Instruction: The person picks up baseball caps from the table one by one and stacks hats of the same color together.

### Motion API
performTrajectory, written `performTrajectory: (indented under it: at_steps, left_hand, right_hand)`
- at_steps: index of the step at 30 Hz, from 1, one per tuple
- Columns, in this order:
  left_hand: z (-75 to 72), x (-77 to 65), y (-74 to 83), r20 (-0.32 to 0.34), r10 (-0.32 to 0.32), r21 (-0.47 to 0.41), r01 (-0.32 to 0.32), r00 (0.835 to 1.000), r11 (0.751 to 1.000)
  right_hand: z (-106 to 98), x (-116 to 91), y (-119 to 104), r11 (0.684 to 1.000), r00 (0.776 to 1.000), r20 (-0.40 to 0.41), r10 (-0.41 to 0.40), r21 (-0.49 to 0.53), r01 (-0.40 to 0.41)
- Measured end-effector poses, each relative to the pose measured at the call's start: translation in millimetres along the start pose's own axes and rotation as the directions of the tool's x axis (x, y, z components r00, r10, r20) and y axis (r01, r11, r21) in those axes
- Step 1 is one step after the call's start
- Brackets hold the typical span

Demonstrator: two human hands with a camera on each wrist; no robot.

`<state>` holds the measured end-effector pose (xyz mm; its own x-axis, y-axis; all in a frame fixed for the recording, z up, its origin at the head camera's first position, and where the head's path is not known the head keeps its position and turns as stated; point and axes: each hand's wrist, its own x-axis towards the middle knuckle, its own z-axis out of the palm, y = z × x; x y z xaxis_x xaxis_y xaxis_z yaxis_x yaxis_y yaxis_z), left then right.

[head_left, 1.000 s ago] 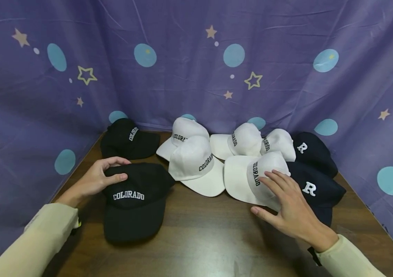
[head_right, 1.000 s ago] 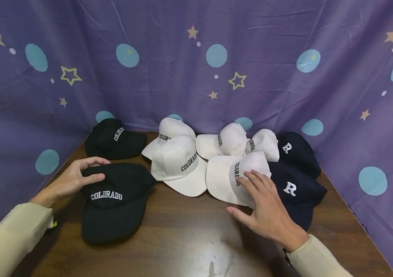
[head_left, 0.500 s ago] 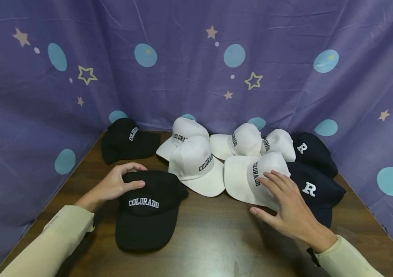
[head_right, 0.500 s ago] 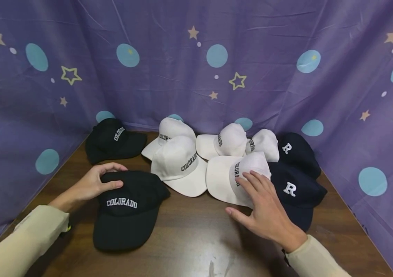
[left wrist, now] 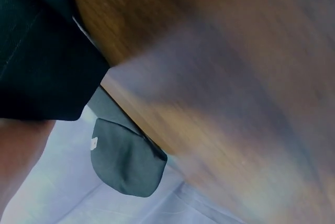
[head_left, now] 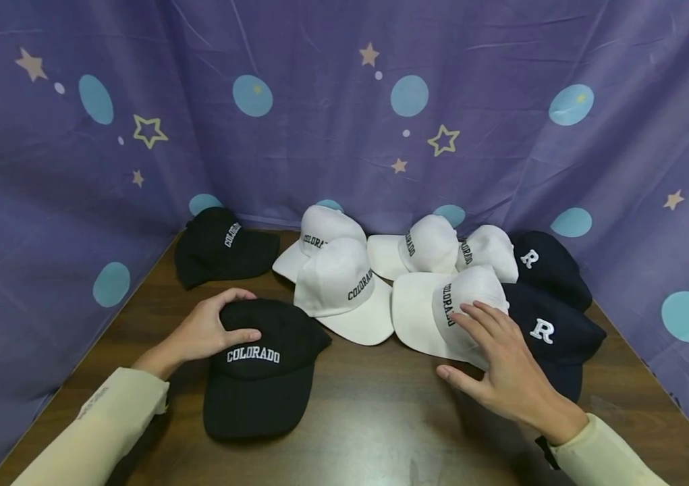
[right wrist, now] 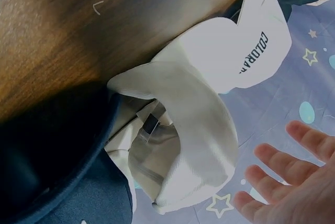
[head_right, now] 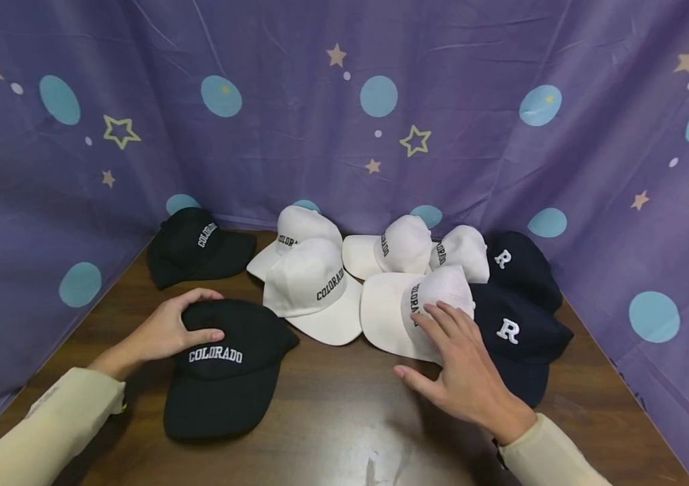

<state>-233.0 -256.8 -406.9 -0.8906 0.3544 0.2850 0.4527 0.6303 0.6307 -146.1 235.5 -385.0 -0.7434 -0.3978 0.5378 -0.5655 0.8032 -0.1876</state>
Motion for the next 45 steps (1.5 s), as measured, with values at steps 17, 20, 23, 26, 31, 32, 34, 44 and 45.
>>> performTrajectory:
  at_steps: [17,20,23,26,31,32,34,44,45]
  left_hand:
    - [1.3,-6.4,1.7,-0.033,0.05,0.138,-0.045,0.998,0.989]
    - [2.1,-8.8,4.9,-0.049,0.057,0.177,-0.048,0.997,0.983]
    - [3.5,-10.0,10.0,-0.084,0.081,0.226,-0.06,0.993,0.972]
    - [5.3,-10.7,16.5,-0.12,0.118,0.273,-0.081,0.986,0.959]
    - [9.1,-12.1,27.4,-0.136,0.143,0.294,-0.098,0.98,0.951]
    - [9.9,-12.2,29.4,-0.136,0.144,0.29,-0.1,0.98,0.952]
    - [11.7,-12.4,32.9,-0.135,0.143,0.281,-0.1,0.981,0.955]
    - [19.5,-14.9,56.6,-0.107,0.185,0.305,-0.145,0.977,0.941]
    - [20.4,-15.4,59.0,-0.101,0.185,0.313,-0.145,0.978,0.939]
  right_hand:
    - [0.5,0.0,-0.3,1.0,1.0,-0.019,0.006,-0.001,-0.006]
    - [-0.1,0.6,-0.5,1.0,1.0,-0.029,0.006,0.001,-0.006]
    - [-0.7,0.7,-0.6,1.0,0.999,-0.035,0.012,0.004,-0.012]
    - [-0.6,0.7,0.0,1.0,0.999,-0.041,0.023,0.006,-0.023]
    - [-0.1,1.3,2.3,1.0,0.997,-0.07,0.029,0.014,-0.028]
    - [-0.1,1.3,3.0,0.999,0.996,-0.079,0.03,0.015,-0.029]
    - [-0.3,1.3,4.3,0.999,0.995,-0.096,0.034,0.019,-0.032]
    - [-1.2,0.1,11.9,0.995,0.984,-0.15,0.097,0.016,-0.095]
    - [-1.4,-0.2,12.5,0.994,0.982,-0.152,0.108,0.014,-0.107]
